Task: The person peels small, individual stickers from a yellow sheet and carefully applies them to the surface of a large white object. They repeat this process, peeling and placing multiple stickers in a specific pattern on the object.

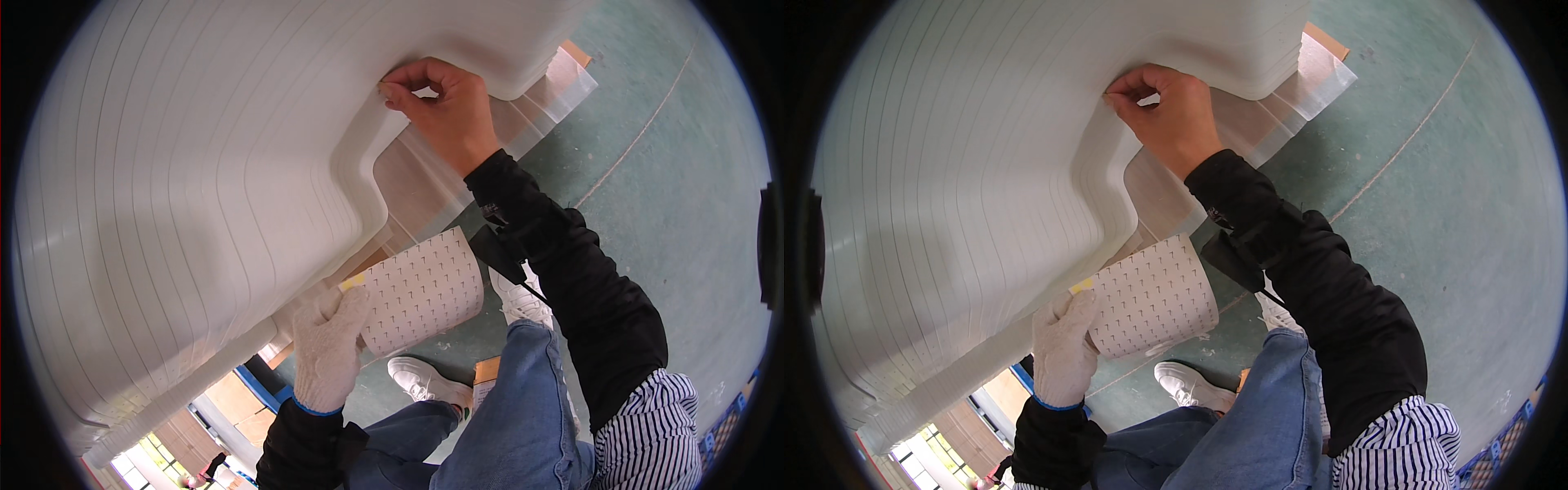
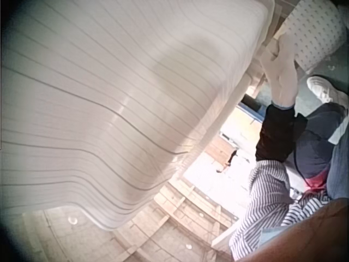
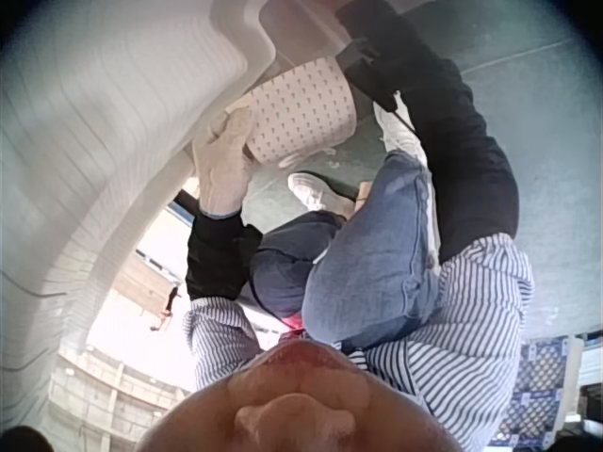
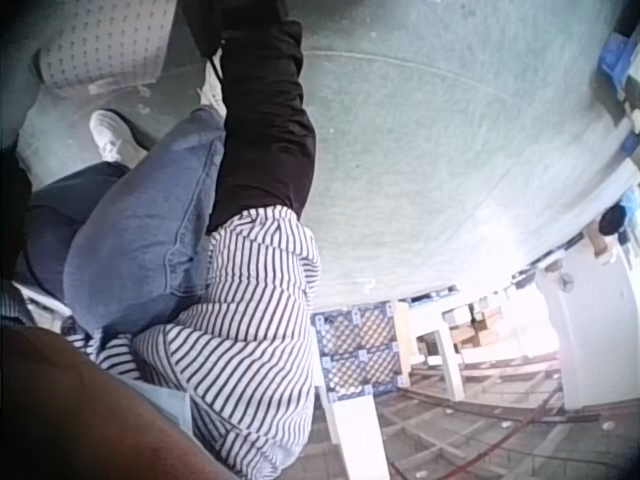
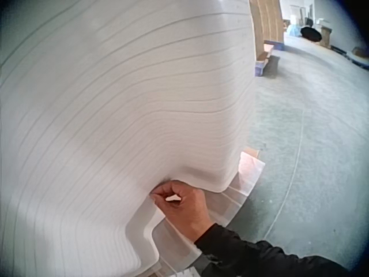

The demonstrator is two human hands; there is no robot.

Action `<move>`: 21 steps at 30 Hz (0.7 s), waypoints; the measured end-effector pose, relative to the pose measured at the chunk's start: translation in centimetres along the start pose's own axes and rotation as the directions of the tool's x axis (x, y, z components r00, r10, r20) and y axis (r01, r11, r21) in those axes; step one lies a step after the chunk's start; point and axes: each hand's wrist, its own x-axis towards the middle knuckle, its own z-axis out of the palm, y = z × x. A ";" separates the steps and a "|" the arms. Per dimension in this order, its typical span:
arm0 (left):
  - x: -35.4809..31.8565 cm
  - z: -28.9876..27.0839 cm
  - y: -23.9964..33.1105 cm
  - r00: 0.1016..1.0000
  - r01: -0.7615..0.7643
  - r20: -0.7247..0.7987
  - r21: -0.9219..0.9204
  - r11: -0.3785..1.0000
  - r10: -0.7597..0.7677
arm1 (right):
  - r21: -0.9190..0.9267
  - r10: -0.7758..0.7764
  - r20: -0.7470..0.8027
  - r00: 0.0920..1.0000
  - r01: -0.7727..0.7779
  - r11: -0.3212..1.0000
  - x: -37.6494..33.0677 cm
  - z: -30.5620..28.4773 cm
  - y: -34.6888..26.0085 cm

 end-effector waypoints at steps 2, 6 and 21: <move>0.3 -0.3 -0.3 1.000 -0.014 0.003 0.025 1.000 0.014 | -0.142 0.031 0.020 0.999 -0.028 0.989 0.8 -1.0 -0.4; 0.8 -0.8 -0.9 0.993 -0.115 -0.005 0.134 0.984 0.117 | -0.267 0.052 0.097 0.994 -0.024 0.963 2.2 -2.3 0.0; 0.3 -0.7 0.5 0.967 -0.224 -0.009 0.441 0.869 0.254 | -0.161 -0.168 0.686 0.708 0.373 0.914 -7.4 -1.7 -6.1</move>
